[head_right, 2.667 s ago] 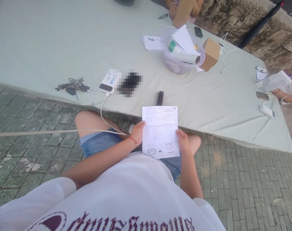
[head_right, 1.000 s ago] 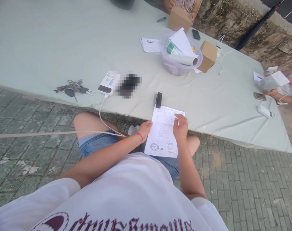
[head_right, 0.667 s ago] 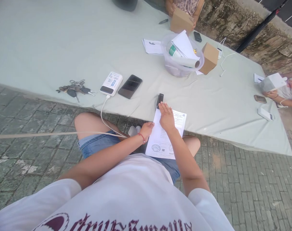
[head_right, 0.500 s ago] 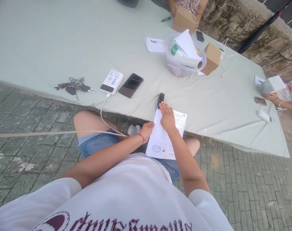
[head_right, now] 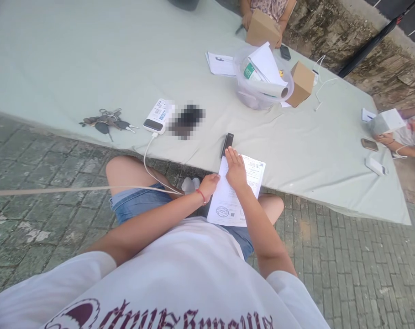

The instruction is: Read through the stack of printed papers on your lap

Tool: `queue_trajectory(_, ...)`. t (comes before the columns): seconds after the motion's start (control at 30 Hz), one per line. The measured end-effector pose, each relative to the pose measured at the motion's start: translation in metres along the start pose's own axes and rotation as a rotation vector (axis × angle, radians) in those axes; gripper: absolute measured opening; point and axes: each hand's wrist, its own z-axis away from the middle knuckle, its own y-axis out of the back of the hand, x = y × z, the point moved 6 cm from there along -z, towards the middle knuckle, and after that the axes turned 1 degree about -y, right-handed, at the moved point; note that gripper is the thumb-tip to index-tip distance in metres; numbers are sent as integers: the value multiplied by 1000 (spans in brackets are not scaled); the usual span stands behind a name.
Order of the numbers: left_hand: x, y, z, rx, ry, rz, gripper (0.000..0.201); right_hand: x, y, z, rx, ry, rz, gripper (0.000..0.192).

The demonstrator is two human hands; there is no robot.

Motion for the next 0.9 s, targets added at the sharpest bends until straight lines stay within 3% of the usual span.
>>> queue_trajectory(0.27, 3, 6, 2, -11, -11, -122, 36, 5, -1, -1, 16, 17, -100, 91)
queue_trajectory(0.43, 0, 14, 9, -26, -34, -95, 33, 8, 9, -2, 66, 45, -192, 69)
queue_trajectory(0.53, -1, 15, 12, -38, -41, -96, 32, 19, 13, 1, 160, -49, -195, 56)
queue_trajectory(0.67, -1, 10, 17, -76, -60, -136, 35, 37, 11, 9, 227, -171, -145, 48)
queue_trajectory(0.9, 6, -7, 23, -183, -98, -201, 35, 53, 16, 20, 190, -149, -58, 45)
